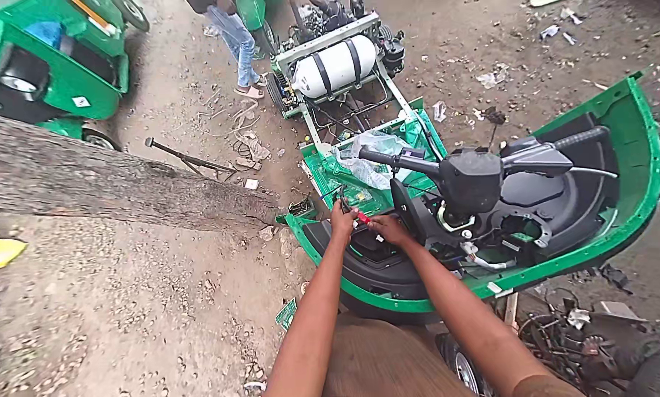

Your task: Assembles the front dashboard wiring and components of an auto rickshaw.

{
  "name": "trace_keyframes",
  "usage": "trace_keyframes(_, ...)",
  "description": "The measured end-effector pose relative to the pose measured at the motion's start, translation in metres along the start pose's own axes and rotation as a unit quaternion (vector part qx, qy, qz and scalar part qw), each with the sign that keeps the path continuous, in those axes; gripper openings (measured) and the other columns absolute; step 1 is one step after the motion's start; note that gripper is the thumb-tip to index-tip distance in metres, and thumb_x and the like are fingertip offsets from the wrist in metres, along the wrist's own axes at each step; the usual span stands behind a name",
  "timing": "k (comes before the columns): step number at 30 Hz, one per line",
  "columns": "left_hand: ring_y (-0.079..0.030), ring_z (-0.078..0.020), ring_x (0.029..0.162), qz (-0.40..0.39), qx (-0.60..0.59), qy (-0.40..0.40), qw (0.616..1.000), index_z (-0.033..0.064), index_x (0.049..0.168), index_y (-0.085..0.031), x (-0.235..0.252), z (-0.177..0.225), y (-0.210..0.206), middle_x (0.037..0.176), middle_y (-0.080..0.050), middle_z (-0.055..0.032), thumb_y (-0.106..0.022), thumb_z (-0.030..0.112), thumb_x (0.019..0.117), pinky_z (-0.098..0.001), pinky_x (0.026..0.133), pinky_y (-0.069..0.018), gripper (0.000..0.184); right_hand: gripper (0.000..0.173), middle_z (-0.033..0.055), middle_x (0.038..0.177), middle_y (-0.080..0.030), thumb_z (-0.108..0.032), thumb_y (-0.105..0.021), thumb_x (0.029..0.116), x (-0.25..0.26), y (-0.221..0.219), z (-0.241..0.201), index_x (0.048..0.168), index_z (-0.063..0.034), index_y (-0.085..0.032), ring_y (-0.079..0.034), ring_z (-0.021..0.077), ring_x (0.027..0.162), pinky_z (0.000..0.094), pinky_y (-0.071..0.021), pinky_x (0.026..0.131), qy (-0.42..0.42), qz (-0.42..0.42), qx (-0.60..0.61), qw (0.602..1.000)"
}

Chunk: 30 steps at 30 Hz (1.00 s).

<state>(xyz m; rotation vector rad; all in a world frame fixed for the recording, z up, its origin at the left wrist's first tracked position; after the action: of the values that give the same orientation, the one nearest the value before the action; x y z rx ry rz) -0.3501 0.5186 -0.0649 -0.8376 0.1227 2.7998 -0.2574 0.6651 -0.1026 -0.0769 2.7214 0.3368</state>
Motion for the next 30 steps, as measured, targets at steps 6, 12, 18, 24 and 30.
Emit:
trace_keyframes(6, -0.073, -0.0296, 0.084, -0.017, -0.024, -0.008, 1.0, 0.002, 0.148, -0.04, 0.0, 0.0, -0.001, 0.099, -0.07, -0.0197, -0.071, -0.008, 0.0892, -0.046, 0.076, -0.0636, 0.067, 0.031, 0.0008, 0.084, -0.065, -0.033, -0.054, 0.1059, 0.0, 0.0, 0.002, 0.102, -0.0082, -0.072, -0.057, 0.0097, 0.074, 0.0335, -0.0496, 0.074, -0.011, -0.001, -0.004, 1.0)
trace_keyframes(12, -0.071, -0.0267, 0.082, -0.032, 0.009, -0.02, 0.999, 0.0049, 0.145, -0.045, -0.005, -0.001, 0.001, 0.099, -0.071, -0.0167, -0.074, -0.006, 0.0873, -0.0442, 0.073, -0.0617, 0.066, 0.03, 0.003, 0.086, -0.067, -0.032, -0.056, 0.106, -0.002, -0.002, 0.0, 0.101, -0.0063, -0.072, -0.059, 0.0108, 0.077, 0.0355, -0.0504, 0.079, -0.024, 0.001, -0.003, 1.0)
trace_keyframes(18, -0.071, -0.0278, 0.086, -0.065, 0.026, -0.026, 0.997, 0.004, 0.146, -0.043, -0.002, -0.001, -0.004, 0.102, -0.069, -0.0173, -0.073, -0.006, 0.0881, -0.046, 0.078, -0.062, 0.066, 0.028, 0.0042, 0.089, -0.07, -0.029, -0.06, 0.1046, -0.001, 0.001, -0.005, 0.104, -0.0049, -0.073, -0.062, 0.0104, 0.079, 0.0346, -0.0523, 0.08, -0.029, 0.004, 0.018, 0.999)
trace_keyframes(24, -0.073, -0.027, 0.091, -0.064, 0.043, -0.036, 0.996, -0.0021, 0.148, -0.039, -0.001, -0.001, -0.002, 0.111, -0.07, -0.0205, -0.071, -0.003, 0.0898, -0.0428, 0.078, -0.0629, 0.066, 0.026, 0.0063, 0.09, -0.068, -0.022, -0.057, 0.1054, 0.0, 0.002, -0.002, 0.11, -0.0013, -0.072, -0.06, 0.0108, 0.075, 0.0326, -0.0521, 0.074, -0.026, 0.014, 0.069, 0.997)
trace_keyframes(30, -0.073, -0.0284, 0.082, -0.025, 0.064, -0.009, 0.998, -0.0061, 0.125, -0.059, -0.01, 0.0, 0.0, 0.099, -0.072, -0.0214, -0.08, 0.009, 0.0889, -0.0451, 0.079, -0.0624, 0.044, 0.021, 0.0008, 0.077, -0.065, -0.02, -0.062, 0.1027, -0.001, -0.004, 0.005, 0.095, -0.0044, -0.074, -0.057, 0.0081, 0.069, 0.0314, -0.0492, 0.07, -0.019, 0.072, 0.126, 0.989)
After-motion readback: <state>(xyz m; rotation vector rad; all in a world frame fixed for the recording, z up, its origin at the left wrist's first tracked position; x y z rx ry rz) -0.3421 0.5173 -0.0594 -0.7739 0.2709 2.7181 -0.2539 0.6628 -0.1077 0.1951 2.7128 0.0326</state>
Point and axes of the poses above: each hand's wrist, its own x-axis towards the middle knuckle, its own y-axis out of the back of the hand, z = x × y, the point moved 5 cm from there along x, towards the middle knuckle
